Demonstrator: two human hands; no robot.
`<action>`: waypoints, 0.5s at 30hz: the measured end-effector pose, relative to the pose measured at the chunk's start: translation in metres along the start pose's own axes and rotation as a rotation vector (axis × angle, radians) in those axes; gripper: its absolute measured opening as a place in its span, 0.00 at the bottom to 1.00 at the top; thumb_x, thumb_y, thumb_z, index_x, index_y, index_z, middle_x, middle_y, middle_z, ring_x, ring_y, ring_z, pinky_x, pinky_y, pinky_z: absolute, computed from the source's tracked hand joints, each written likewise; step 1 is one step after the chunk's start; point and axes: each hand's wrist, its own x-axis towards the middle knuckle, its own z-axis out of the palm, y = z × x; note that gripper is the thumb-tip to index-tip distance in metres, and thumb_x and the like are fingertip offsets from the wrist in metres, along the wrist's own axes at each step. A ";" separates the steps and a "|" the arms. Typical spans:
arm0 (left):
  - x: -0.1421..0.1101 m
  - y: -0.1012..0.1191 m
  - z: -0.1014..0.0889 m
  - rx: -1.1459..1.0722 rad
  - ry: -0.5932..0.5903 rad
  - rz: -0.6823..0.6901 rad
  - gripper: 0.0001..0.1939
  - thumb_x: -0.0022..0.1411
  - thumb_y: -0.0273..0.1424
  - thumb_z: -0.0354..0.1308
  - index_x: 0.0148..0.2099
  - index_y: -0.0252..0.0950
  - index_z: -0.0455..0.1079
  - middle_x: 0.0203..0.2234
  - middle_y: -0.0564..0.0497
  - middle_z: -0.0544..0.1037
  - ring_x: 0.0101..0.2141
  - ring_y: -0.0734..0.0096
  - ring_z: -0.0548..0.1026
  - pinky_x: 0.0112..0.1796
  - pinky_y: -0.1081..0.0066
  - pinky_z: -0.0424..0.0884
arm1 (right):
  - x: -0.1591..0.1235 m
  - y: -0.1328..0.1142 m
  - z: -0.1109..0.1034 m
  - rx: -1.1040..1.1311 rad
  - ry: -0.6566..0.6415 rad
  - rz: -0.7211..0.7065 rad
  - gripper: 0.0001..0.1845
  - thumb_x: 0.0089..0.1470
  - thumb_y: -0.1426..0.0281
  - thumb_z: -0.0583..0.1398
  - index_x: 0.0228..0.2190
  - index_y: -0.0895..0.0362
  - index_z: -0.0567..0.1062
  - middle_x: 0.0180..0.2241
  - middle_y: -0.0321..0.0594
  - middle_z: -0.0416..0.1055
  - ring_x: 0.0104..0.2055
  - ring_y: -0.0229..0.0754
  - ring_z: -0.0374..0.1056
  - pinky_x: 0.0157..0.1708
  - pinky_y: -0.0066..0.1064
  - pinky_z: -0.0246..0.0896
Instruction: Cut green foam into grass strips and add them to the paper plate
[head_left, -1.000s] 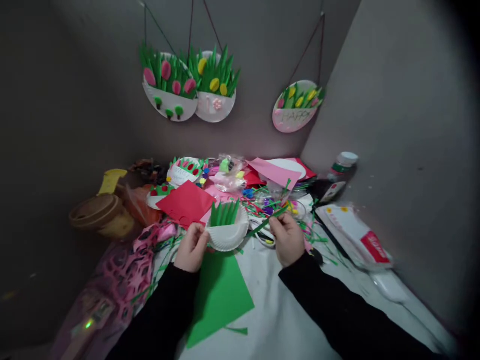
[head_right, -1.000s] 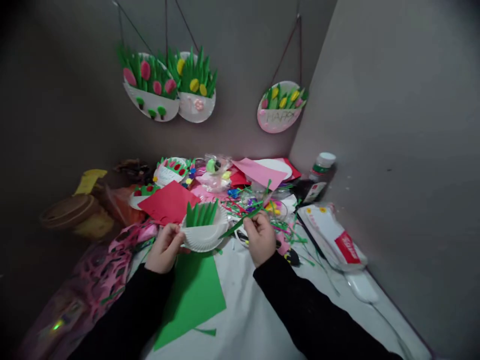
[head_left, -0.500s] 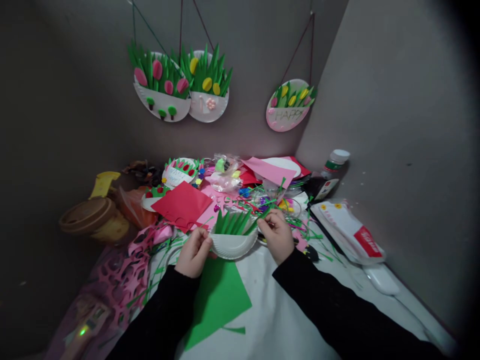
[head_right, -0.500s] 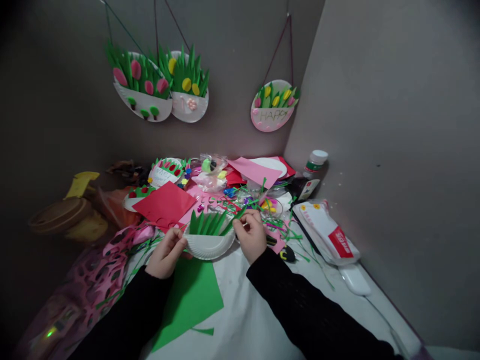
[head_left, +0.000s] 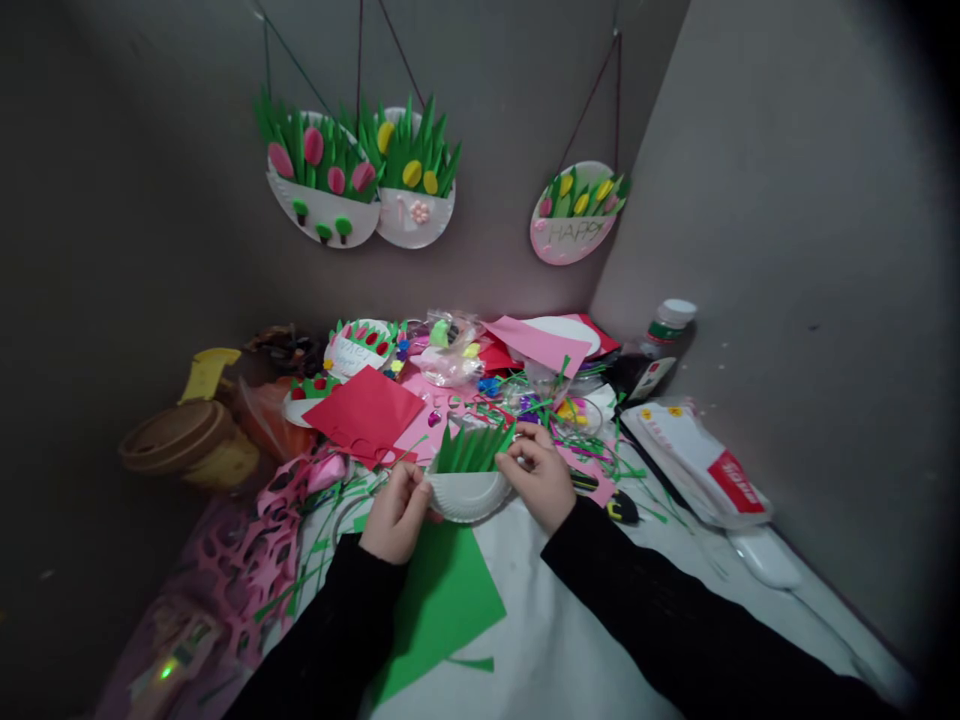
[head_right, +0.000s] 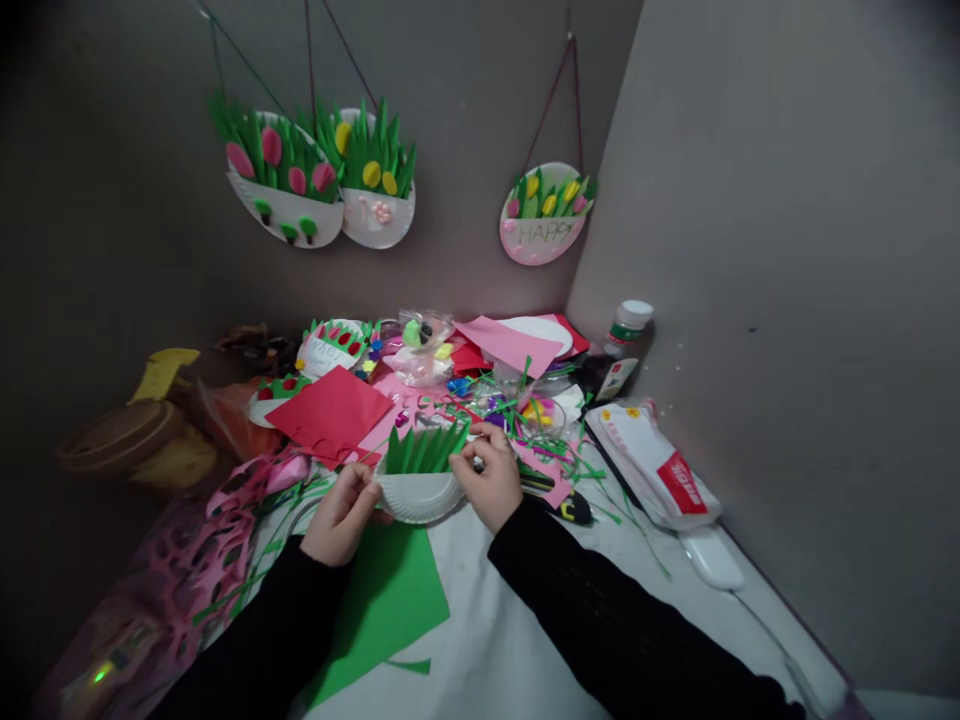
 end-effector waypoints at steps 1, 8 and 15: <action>0.000 -0.001 0.000 0.004 -0.003 0.004 0.12 0.58 0.42 0.50 0.32 0.39 0.55 0.21 0.58 0.64 0.21 0.75 0.69 0.21 0.75 0.64 | 0.000 0.000 0.000 0.001 -0.002 0.002 0.09 0.44 0.69 0.60 0.16 0.56 0.68 0.40 0.43 0.63 0.43 0.47 0.63 0.42 0.38 0.57; -0.002 0.000 0.001 -0.009 -0.019 0.016 0.13 0.59 0.42 0.50 0.32 0.39 0.55 0.21 0.59 0.65 0.21 0.75 0.69 0.22 0.75 0.63 | 0.001 0.000 0.000 0.004 -0.022 0.002 0.09 0.44 0.69 0.60 0.16 0.56 0.68 0.38 0.43 0.63 0.43 0.46 0.63 0.41 0.36 0.57; -0.004 0.002 0.002 -0.043 -0.045 0.021 0.13 0.59 0.42 0.50 0.32 0.38 0.55 0.20 0.58 0.67 0.21 0.74 0.70 0.23 0.74 0.63 | 0.002 -0.002 0.000 -0.001 -0.028 0.014 0.09 0.43 0.70 0.60 0.16 0.56 0.68 0.38 0.43 0.64 0.42 0.46 0.63 0.38 0.36 0.58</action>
